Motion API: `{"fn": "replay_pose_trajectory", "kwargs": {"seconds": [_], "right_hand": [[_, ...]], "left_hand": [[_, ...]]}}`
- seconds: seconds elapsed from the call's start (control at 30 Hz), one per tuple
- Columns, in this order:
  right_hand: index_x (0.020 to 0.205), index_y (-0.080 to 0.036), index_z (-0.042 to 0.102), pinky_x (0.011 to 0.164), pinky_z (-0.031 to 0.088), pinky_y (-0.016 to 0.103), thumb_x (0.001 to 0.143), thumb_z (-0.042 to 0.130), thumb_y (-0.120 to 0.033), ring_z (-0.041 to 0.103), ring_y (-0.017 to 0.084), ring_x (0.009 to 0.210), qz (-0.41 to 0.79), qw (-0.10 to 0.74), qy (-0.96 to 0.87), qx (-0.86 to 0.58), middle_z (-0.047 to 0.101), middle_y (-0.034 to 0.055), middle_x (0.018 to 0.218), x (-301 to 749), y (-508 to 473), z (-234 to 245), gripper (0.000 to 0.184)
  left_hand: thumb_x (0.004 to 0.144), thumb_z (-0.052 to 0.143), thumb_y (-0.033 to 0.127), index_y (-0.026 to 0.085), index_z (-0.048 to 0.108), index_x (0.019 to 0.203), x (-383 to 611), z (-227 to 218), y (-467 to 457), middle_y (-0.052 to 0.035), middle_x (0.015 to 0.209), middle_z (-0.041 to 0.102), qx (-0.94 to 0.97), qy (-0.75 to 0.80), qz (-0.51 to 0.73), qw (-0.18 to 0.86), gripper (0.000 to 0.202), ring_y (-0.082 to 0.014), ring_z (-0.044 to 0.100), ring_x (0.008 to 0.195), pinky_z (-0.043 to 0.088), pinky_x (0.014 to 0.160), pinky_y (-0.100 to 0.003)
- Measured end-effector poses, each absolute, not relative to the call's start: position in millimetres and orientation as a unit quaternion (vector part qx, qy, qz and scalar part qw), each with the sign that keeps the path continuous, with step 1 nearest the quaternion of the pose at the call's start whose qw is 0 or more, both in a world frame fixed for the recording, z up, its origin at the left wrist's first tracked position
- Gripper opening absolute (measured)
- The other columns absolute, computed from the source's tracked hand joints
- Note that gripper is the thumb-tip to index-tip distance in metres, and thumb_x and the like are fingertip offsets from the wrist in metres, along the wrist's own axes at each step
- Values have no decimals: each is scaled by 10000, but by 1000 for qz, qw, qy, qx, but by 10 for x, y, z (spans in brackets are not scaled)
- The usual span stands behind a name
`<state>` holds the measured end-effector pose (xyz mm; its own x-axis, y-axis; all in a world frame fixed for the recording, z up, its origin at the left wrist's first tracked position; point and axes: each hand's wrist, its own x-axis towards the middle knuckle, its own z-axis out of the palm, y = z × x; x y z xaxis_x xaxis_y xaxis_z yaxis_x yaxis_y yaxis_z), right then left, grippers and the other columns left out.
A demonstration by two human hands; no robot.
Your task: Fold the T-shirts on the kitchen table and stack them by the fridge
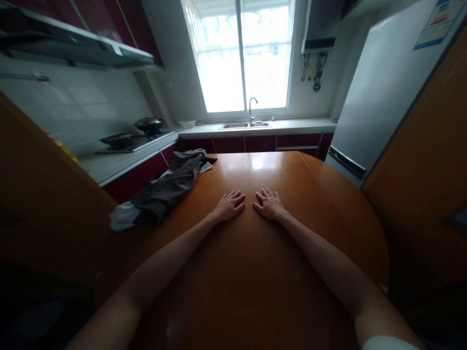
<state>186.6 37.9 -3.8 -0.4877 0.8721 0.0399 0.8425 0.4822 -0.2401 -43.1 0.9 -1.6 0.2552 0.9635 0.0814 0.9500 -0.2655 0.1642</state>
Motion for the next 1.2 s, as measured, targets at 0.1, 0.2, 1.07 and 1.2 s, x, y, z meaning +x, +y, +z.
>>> {"fn": "replay_pose_trajectory", "kwargs": {"seconds": [0.1,0.2,1.07,1.2], "right_hand": [[1579,-229,363,1230,89,525,982,332,-659,153,286,1548,92,83,-858,-499,220,105,1675,1873,370,-35,736],[1578,-230,363,1230,89,524,984,337,-652,155,286,1547,92,80,-858,-499,223,104,1675,1877,373,-37,730],[1555,-219,405,1228,117,530,994,355,-624,181,284,1542,89,93,-861,-492,268,108,1660,1905,401,-84,693],[1550,-216,413,1228,129,526,994,366,-616,194,287,1539,86,98,-861,-492,281,110,1656,1906,392,-73,687]], "left_hand": [[1003,392,532,292,459,1514,-461,1,-15,-60,1650,305,796,596,93,49,568,-315,243,1527,203,1216,-564],[999,420,513,289,490,1490,-478,-2,-14,-63,1640,328,799,591,100,51,544,-308,253,1525,211,1218,-550],[939,502,205,230,538,1423,-1017,190,89,-74,1553,467,668,705,228,-69,486,-244,345,1483,225,1244,-470],[948,530,234,214,441,1497,-1458,367,18,-98,1667,240,566,767,250,-169,556,-298,104,1558,73,1250,-565]]}}
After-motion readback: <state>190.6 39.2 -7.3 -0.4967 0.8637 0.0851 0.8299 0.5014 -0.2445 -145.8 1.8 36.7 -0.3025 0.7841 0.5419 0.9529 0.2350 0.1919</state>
